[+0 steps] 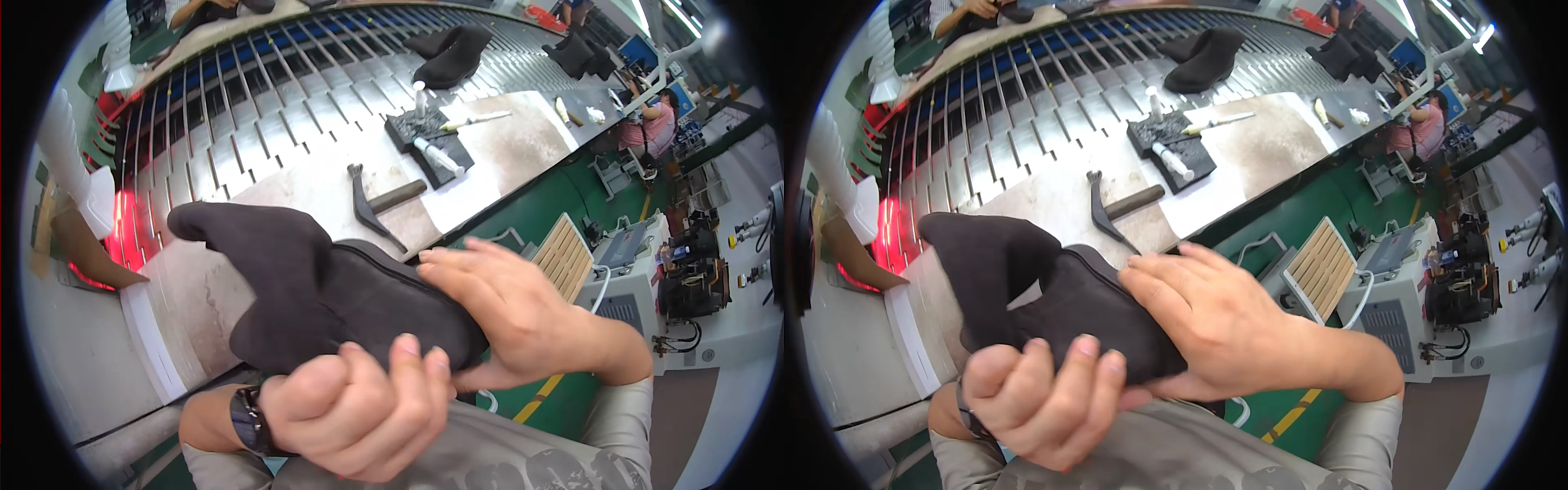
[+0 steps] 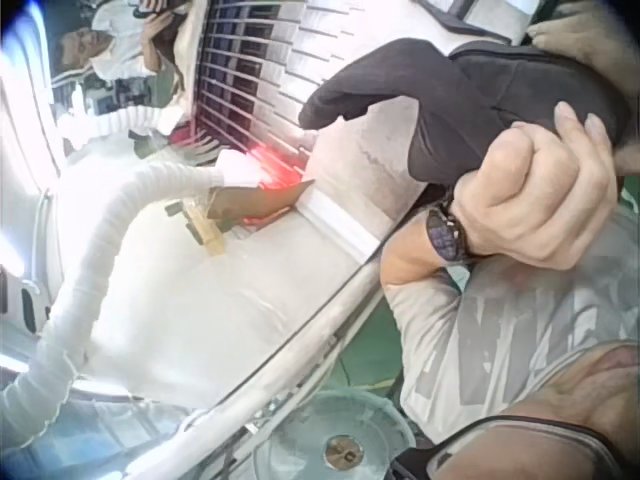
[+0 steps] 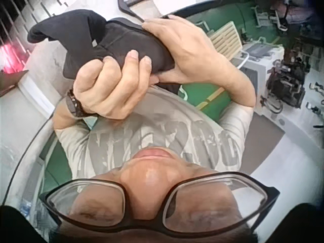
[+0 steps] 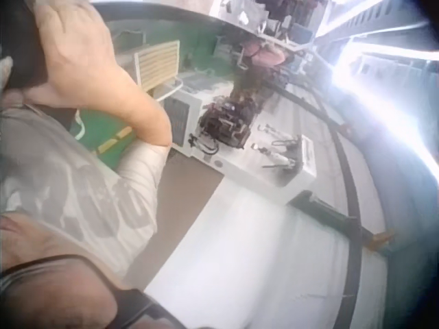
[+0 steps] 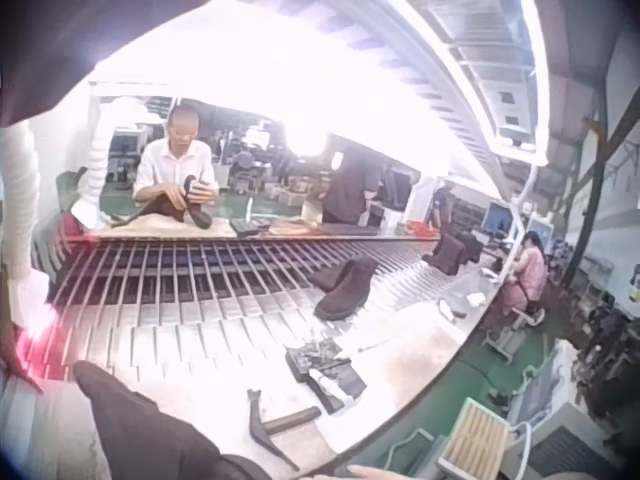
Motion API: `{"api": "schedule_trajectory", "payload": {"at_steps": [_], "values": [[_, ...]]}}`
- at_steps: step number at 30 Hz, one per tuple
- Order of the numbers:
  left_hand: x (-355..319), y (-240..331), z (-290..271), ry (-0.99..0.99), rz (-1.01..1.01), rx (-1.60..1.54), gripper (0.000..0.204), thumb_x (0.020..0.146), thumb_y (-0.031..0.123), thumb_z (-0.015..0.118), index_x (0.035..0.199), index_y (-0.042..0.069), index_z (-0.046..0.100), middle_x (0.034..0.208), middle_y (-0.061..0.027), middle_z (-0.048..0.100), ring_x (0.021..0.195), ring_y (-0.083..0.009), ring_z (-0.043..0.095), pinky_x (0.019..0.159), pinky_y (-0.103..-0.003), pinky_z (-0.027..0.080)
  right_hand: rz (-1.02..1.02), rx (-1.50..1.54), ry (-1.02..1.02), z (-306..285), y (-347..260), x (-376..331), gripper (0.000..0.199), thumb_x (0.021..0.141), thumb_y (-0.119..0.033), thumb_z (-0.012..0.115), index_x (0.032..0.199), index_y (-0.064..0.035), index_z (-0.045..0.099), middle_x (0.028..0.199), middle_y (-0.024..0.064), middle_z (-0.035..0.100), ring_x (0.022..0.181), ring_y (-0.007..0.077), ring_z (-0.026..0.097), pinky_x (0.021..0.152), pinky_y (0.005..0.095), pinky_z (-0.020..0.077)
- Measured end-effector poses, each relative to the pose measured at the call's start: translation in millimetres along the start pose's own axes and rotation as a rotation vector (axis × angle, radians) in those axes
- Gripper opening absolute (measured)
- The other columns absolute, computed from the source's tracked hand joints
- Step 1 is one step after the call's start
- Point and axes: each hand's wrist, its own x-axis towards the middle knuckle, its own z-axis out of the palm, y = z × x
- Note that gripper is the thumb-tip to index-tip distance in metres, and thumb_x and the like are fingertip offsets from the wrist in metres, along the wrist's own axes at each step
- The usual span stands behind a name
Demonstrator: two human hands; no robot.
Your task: The person picks up a boot and its sole, then fits the sole onto the boot by hand, pressing it firmly along the edges and rubbing the surface to check the attachment.
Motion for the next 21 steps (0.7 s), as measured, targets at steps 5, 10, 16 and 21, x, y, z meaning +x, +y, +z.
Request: {"api": "schedule_trajectory", "payload": {"at_steps": [5,10,16,21], "values": [[-32.4,24.1,-7.1,0.263,-0.225,-0.384,0.024,0.093,0.028,0.071,0.116,0.023,0.074,0.128,-0.0031,0.069,0.114,-0.0201,0.063,0.098,-0.046,0.051,0.115,0.26,0.177,33.2,2.3,-29.4,0.095,0.066,-0.036,0.102,0.142,0.0061,0.062,0.143,0.0301,0.065,0.125,0.043,0.071,0.106,0.0428,0.0576],[-140.5,35.8,-0.7,0.208,-1.247,-0.428,0.058,0.096,0.013,0.069,0.148,-0.006,0.051,0.153,-0.0237,0.054,0.144,-0.0353,0.052,0.122,-0.046,0.039,0.254,0.557,0.311,90.2,-7.8,-57.7,0.096,0.066,-0.024,0.104,0.145,0.0076,0.059,0.141,0.0257,0.068,0.125,0.032,0.072,0.108,0.0395,0.0552],[-163.7,-5.3,28.9,0.428,-1.701,-1.112,0.078,0.101,0.017,0.077,0.161,-0.007,0.034,0.148,-0.0235,0.06,0.134,-0.0288,0.065,0.114,-0.039,0.051,-0.059,-0.028,0.285,254.7,-25.9,-94.5,0.087,0.084,-0.024,0.092,0.152,0.01,0.048,0.143,0.0209,0.063,0.132,0.0315,0.063,0.117,0.0424,0.0468],[-180.7,-25.0,11.5,0.102,-1.527,-1.05,0.103,0.088,0.02,0.089,0.169,0.0,0.027,0.153,-0.0263,0.055,0.137,-0.0337,0.063,0.112,-0.043,0.053,0.208,1.019,-0.147,303.9,-19.0,-64.0,0.097,0.085,-0.03,0.086,0.16,0.0061,0.036,0.153,0.0215,0.056,0.136,0.0382,0.061,0.118,0.0501,0.0483]]}}
